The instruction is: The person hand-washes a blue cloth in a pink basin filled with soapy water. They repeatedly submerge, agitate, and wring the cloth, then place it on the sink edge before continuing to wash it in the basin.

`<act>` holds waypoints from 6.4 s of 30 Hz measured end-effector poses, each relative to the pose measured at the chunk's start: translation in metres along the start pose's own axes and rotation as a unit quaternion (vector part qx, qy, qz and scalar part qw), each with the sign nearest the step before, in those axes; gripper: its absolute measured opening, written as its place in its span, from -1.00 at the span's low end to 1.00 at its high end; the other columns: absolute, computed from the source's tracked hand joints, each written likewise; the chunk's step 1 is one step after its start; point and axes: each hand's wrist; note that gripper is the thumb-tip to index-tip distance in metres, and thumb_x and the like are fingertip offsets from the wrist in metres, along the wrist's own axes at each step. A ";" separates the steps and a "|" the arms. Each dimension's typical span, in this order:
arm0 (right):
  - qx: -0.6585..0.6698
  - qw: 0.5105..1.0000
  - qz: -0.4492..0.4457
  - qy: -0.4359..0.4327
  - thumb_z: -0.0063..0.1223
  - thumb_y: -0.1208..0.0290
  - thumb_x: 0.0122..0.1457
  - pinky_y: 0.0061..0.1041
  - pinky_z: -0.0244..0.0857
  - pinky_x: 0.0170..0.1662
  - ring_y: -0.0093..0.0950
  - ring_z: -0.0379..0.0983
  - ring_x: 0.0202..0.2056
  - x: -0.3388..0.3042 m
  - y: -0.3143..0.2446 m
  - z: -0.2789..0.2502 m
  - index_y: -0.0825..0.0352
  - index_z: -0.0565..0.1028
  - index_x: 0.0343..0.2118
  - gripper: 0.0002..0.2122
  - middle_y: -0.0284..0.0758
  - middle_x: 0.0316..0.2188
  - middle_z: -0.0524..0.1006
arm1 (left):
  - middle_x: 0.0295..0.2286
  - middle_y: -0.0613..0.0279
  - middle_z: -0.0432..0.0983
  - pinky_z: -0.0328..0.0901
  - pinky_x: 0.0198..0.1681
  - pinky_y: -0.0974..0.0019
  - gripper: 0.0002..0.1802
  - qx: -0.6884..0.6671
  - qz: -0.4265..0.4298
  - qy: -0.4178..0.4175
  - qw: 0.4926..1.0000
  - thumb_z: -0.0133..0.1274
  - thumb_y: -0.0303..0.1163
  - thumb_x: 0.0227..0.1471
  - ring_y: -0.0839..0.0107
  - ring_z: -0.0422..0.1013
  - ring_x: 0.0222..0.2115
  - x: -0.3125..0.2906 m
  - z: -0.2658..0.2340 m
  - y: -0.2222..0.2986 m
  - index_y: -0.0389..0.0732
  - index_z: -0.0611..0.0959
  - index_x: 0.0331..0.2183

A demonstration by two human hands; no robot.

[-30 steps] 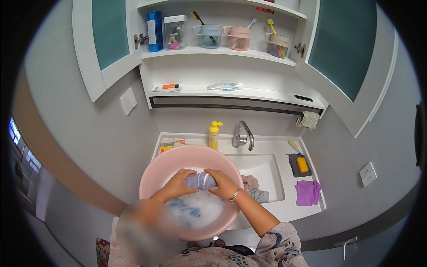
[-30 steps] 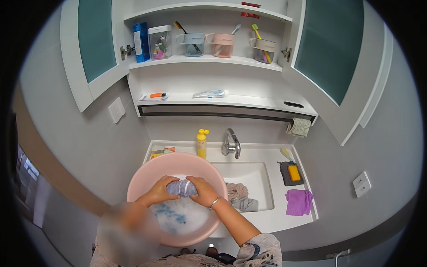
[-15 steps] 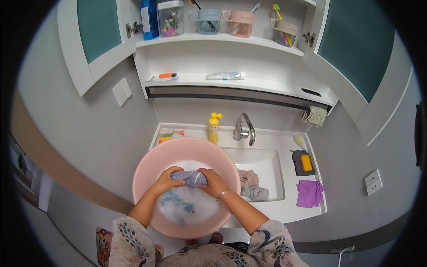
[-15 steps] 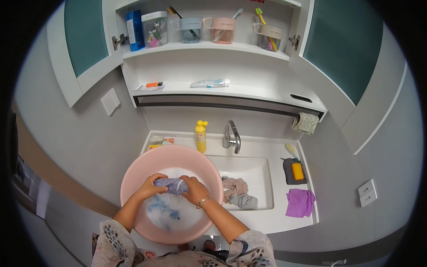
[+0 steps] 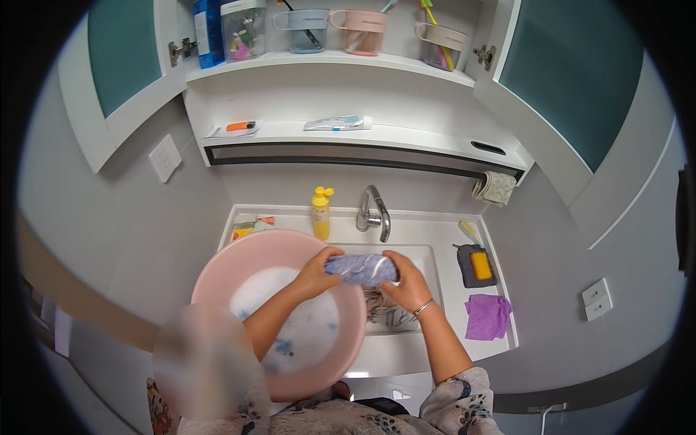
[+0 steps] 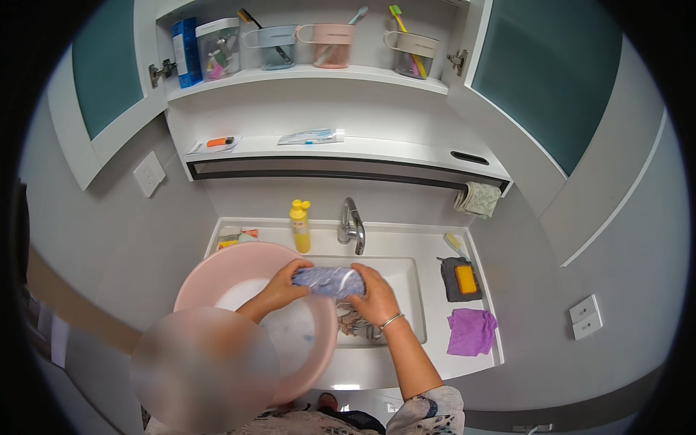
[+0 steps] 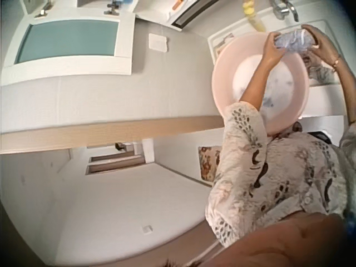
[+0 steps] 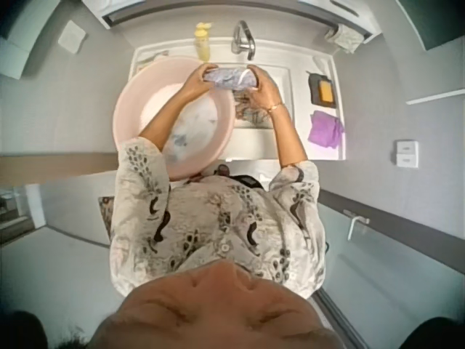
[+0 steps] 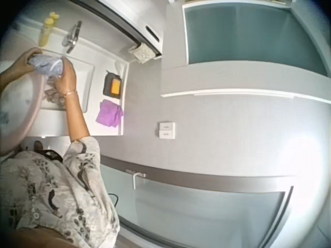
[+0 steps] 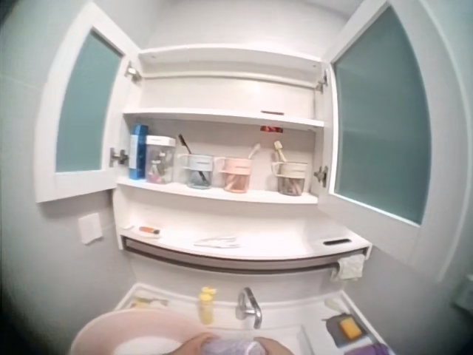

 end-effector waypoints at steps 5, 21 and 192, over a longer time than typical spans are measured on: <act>-0.082 0.995 0.046 0.023 0.17 0.50 -0.25 -0.40 0.16 0.01 -0.20 0.27 -0.07 0.012 0.103 -0.009 0.34 0.30 -0.07 -0.45 -0.11 -0.10 0.33 | -0.24 0.06 0.42 0.21 -0.10 0.30 -0.53 0.271 0.086 0.049 0.958 0.08 -0.44 -0.24 0.26 0.35 -0.18 0.075 0.054 -0.035 -0.25 0.43 -0.16; 0.047 0.996 0.074 -0.023 0.01 0.44 -0.04 -0.45 0.28 -0.15 -0.27 0.39 -0.22 0.022 0.047 0.022 0.29 0.40 -0.15 -0.68 -0.16 -0.15 0.41 | -0.35 0.16 0.47 0.26 -0.28 0.41 -0.73 0.113 0.083 0.108 0.984 -0.14 -0.44 0.02 0.43 0.38 -0.39 0.008 0.006 -0.029 -0.28 0.48 -0.20; 0.438 0.881 0.057 -0.170 -0.02 0.43 0.09 -0.77 0.11 -0.50 -0.80 0.21 -0.56 0.119 -0.034 0.182 0.32 0.44 -0.42 -0.91 -0.60 -0.64 0.37 | -0.42 0.17 0.46 0.26 -0.30 0.41 -0.75 -0.226 -0.012 0.394 0.891 -0.10 -0.36 0.03 0.46 0.36 -0.38 -0.111 -0.136 -0.111 -0.29 0.46 -0.26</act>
Point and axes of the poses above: each hand's wrist, its own x-axis towards the middle knuckle, its own z-axis out of the palm, y = z × x
